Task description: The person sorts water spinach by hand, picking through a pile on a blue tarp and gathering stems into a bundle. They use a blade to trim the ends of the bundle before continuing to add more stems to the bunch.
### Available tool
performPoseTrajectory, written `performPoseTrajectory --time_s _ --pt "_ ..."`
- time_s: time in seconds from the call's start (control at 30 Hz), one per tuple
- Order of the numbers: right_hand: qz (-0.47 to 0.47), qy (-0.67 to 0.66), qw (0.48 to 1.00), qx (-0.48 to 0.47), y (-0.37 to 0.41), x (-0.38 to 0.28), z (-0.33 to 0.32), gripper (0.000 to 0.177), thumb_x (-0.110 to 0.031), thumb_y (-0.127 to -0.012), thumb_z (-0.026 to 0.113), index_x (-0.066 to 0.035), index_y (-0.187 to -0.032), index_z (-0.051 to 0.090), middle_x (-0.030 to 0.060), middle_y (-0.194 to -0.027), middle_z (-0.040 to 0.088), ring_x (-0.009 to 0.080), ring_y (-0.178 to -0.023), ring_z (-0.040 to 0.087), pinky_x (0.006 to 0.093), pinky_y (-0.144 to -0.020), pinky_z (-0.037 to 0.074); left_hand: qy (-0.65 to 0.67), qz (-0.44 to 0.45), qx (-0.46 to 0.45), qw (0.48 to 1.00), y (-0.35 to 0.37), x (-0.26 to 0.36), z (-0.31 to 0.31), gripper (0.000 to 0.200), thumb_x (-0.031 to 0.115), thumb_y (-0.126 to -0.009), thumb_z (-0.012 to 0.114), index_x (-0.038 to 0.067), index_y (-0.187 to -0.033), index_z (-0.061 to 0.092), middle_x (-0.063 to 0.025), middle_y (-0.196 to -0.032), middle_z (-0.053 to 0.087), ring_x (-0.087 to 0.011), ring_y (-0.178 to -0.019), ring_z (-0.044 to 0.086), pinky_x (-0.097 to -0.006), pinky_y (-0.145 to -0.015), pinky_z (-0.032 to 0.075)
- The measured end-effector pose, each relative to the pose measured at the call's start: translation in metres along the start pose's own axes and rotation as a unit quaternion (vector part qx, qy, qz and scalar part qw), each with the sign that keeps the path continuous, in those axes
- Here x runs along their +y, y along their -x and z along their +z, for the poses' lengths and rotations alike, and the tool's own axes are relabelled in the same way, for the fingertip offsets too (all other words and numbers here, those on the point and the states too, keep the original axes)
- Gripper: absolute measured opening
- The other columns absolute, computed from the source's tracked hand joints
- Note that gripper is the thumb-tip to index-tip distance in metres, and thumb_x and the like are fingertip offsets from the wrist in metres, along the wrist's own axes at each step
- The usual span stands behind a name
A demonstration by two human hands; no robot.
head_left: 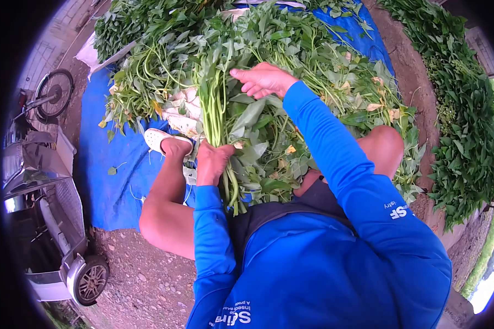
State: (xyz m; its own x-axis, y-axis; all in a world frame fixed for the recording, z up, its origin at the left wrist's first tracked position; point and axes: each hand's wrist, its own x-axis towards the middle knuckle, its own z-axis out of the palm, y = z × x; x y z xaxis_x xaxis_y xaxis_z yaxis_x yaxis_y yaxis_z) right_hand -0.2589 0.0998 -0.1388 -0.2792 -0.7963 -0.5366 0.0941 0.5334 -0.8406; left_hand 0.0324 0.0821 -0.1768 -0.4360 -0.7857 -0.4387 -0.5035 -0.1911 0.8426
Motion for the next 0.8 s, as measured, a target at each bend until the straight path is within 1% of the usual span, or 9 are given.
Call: performPoseTrajectory --time_s 0.07,0.13,0.2,0.27,0.33,0.53,0.57,0.67,0.8 --pt "-0.054 -0.115 0.971 0.2 -0.01 0.025 -0.046 0.047 -0.046 -0.098 0.075 -0.002 -0.112 0.077 0.0097 -0.099 0.077 0.0183 -0.091 0.072 0.0368 -0.078 0.06 -0.009 -0.013 0.023 1.0 -0.004 0.006 -0.02 0.045 0.007 -0.076 0.077 -0.008 -0.116 0.064 -0.0126 -0.101 0.074 -0.0184 -0.083 0.068 -0.0334 -0.076 0.056" --pt "-0.002 -0.018 0.942 0.334 -0.022 0.075 -0.077 0.042 -0.04 -0.094 0.074 -0.002 -0.109 0.081 0.0185 -0.101 0.08 0.0274 -0.094 0.077 0.0398 -0.083 0.061 -0.024 -0.004 0.066 0.997 -0.014 0.006 -0.029 0.042 0.008 -0.077 0.078 -0.008 -0.113 0.065 -0.0127 -0.1 0.074 -0.0185 -0.083 0.068 -0.0338 -0.076 0.056" --pt "0.028 0.192 0.928 0.317 -0.039 0.147 -0.078 0.026 -0.03 -0.093 0.075 -0.005 -0.097 0.076 0.0129 -0.091 0.076 0.0245 -0.082 0.071 0.0384 -0.08 0.059 0.049 -0.015 0.105 0.993 -0.028 -0.004 -0.024 0.039 0.007 -0.077 0.079 -0.007 -0.112 0.067 -0.0113 -0.1 0.074 -0.0183 -0.084 0.068 -0.0337 -0.078 0.056" --pt "0.034 0.337 0.88 0.332 -0.044 0.199 -0.051 0.02 -0.024 -0.09 0.075 -0.005 -0.098 0.079 0.0201 -0.101 0.078 0.0336 -0.094 0.076 0.043 -0.087 0.059 0.111 -0.008 0.103 0.988 -0.034 -0.01 -0.015 0.038 0.006 -0.078 0.079 -0.006 -0.113 0.067 -0.0099 -0.101 0.073 -0.0182 -0.085 0.068 -0.0337 -0.08 0.055" --pt "0.099 0.284 0.899 0.318 -0.011 0.177 -0.023 0.026 -0.025 -0.09 0.078 -0.004 -0.106 0.079 0.0243 -0.111 0.078 0.0414 -0.106 0.075 0.0482 -0.094 0.058 0.157 0.018 0.064 0.985 -0.031 -0.012 -0.006 0.037 0.005 -0.079 0.078 -0.004 -0.114 0.068 -0.0084 -0.102 0.073 -0.0182 -0.086 0.067 -0.0337 -0.081 0.055" --pt "-0.059 0.108 0.938 0.324 -0.041 0.192 -0.031 0.028 -0.02 -0.093 0.082 -0.001 -0.113 0.077 0.0171 -0.107 0.08 0.0261 -0.097 0.076 0.0372 -0.091 0.06 0.243 -0.028 0.032 0.969 -0.009 -0.005 0.019 0.038 0.001 -0.086 0.079 -0.002 -0.121 0.066 -0.0083 -0.105 0.076 -0.017 -0.088 0.071 -0.0327 -0.08 0.058" --pt "-0.126 0.079 0.94 0.308 -0.042 0.192 -0.036 0.027 -0.015 -0.095 0.08 0.002 -0.116 0.077 0.0126 -0.107 0.081 0.018 -0.095 0.074 0.033 -0.088 0.059 0.236 -0.016 0.04 0.971 -0.013 -0.012 0.021 0.04 0.005 -0.087 0.08 -0.004 -0.124 0.068 -0.0091 -0.107 0.076 -0.0176 -0.089 0.071 -0.0329 -0.082 0.058" --pt "-0.081 -0.048 0.947 0.308 0.006 0.134 -0.034 0.028 -0.014 -0.095 0.08 0.003 -0.117 0.078 0.0104 -0.105 0.081 0.0178 -0.095 0.074 0.0315 -0.091 0.058 0.211 -0.046 0.043 0.975 -0.021 -0.022 0.023 0.042 0.009 -0.088 0.084 -0.004 -0.124 0.067 -0.0103 -0.111 0.077 -0.0178 -0.091 0.072 -0.0327 -0.085 0.058" --pt "-0.149 -0.054 0.925 0.345 0.058 0.101 -0.037 0.029 -0.014 -0.096 0.08 0.004 -0.119 0.077 0.0075 -0.103 0.078 0.013 -0.091 0.07 0.0285 -0.087 0.057 0.224 -0.065 0.04 0.972 -0.027 -0.024 0.027 0.049 0.015 -0.09 0.087 -0.005 -0.127 0.062 -0.0119 -0.116 0.076 -0.0184 -0.095 0.072 -0.0327 -0.089 0.058"
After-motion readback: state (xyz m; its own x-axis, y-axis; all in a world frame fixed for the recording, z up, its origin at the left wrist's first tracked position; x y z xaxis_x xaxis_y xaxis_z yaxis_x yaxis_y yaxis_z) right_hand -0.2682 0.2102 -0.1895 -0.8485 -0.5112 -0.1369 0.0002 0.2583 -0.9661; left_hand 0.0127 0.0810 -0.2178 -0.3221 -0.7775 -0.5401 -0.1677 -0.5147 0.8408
